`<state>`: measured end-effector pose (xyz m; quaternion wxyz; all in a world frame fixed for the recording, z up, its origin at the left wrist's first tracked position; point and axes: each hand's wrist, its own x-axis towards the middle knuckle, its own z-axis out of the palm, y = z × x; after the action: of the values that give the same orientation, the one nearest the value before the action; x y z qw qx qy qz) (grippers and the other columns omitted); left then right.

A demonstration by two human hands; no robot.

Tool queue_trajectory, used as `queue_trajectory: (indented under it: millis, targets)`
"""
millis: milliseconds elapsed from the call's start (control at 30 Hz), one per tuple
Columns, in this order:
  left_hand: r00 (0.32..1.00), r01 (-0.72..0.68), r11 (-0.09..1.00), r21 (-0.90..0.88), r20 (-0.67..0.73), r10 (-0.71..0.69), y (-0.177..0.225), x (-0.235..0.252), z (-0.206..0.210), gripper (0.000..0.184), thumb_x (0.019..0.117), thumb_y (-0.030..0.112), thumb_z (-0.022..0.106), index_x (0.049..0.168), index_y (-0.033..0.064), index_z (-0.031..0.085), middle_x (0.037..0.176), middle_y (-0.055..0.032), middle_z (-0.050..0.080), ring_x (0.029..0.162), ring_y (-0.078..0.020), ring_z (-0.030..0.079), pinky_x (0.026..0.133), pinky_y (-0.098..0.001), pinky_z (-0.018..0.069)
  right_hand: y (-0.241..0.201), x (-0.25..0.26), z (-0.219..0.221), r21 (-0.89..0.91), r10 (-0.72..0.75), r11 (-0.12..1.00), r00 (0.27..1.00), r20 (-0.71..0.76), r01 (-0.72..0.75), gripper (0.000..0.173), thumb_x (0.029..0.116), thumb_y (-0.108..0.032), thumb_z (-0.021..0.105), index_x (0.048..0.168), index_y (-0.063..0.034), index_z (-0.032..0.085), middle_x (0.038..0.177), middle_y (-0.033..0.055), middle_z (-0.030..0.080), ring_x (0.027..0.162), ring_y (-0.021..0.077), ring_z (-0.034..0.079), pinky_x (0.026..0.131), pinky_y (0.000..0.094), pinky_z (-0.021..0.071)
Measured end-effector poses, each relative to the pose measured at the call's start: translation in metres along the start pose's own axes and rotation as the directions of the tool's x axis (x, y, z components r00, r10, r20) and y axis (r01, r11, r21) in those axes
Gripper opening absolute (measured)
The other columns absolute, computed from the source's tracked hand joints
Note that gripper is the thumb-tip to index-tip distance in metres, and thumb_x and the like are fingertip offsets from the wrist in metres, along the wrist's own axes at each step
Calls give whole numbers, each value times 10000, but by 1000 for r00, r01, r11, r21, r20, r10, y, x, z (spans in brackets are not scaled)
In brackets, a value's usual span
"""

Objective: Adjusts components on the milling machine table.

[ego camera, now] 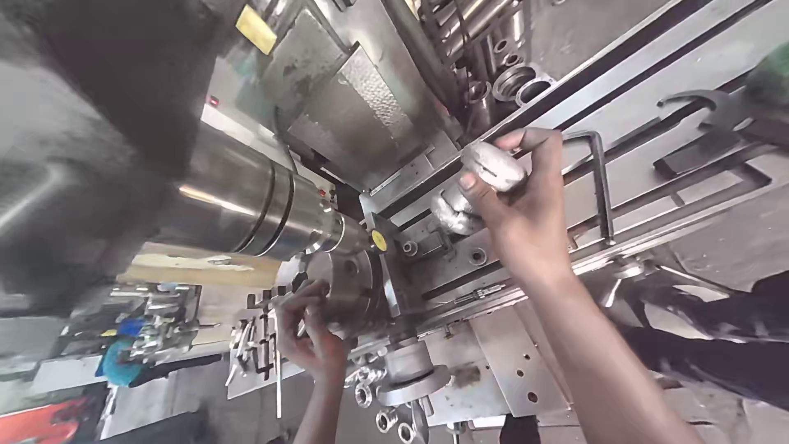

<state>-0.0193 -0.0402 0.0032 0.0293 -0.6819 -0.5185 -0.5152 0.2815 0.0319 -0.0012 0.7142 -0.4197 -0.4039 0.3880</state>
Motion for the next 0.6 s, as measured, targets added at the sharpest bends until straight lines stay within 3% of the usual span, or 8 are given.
queue_trajectory:
  millis: [100,167,233,300,367,467,533,600]
  targets:
    - [1000,20,999,-46,22,-19,2,1,-2,261,1038,235,462,1007,48,643,1043,-40,726,1081,-184,689,963,-377,568,-4,2,-1,-32,-35,999,999,-17,34,466,929,-139,746,1289,-79,457,1064,54,660,850,123,712,708,282,641]
    - [995,82,985,-153,71,-72,7,2,-9,293,1041,316,491,1117,76,640,1126,-21,705,1130,-181,660,1003,-381,543,-7,-10,-7,-70,-34,997,999,-16,33,442,947,-140,722,1301,-93,462,1062,31,667,820,98,706,679,250,632]
    - [991,125,958,-259,76,-109,14,3,-18,310,1032,366,537,1200,115,602,1241,-42,684,1207,-220,632,1047,-402,514,-9,-31,-14,-109,-16,994,999,42,20,431,968,-185,685,1351,-121,498,1067,19,664,766,92,678,607,241,596]
    - [997,79,976,-201,17,-77,31,-5,-26,276,1022,350,559,1203,144,593,1296,-51,664,1292,-264,585,1090,-438,484,-11,-58,-17,-143,35,990,991,129,-17,481,945,-249,681,1389,-175,512,1058,-13,672,749,83,659,586,245,576]
    - [999,25,989,-145,-19,-28,57,-17,-27,254,1009,378,585,1198,210,601,1286,10,665,1293,-228,583,1101,-421,474,-14,-83,-15,-191,103,980,966,239,-57,596,928,-408,715,1448,-241,476,1031,-39,686,761,62,667,620,257,594]
    - [971,176,963,-206,196,-136,96,-42,-32,369,1002,532,573,1240,254,615,1269,64,664,1219,-139,616,1014,-316,514,-29,-120,-5,-326,166,945,888,428,-20,792,868,-579,737,1509,-218,443,1094,-5,717,910,76,703,763,341,626]
    - [897,323,920,-220,381,-223,111,-56,-37,465,992,587,549,1276,226,614,1329,44,643,1255,-126,592,1038,-315,498,-45,-134,4,-341,158,939,814,559,52,852,837,-528,783,1514,-134,445,1196,58,707,1008,163,702,843,429,605]
    - [807,487,829,-275,505,-306,122,-67,-43,569,971,588,587,1387,201,562,1366,57,621,1243,-78,587,1052,-293,497,-54,-148,13,-344,137,929,738,661,135,857,844,-489,788,1518,-87,444,1189,123,706,1016,284,694,842,534,557]
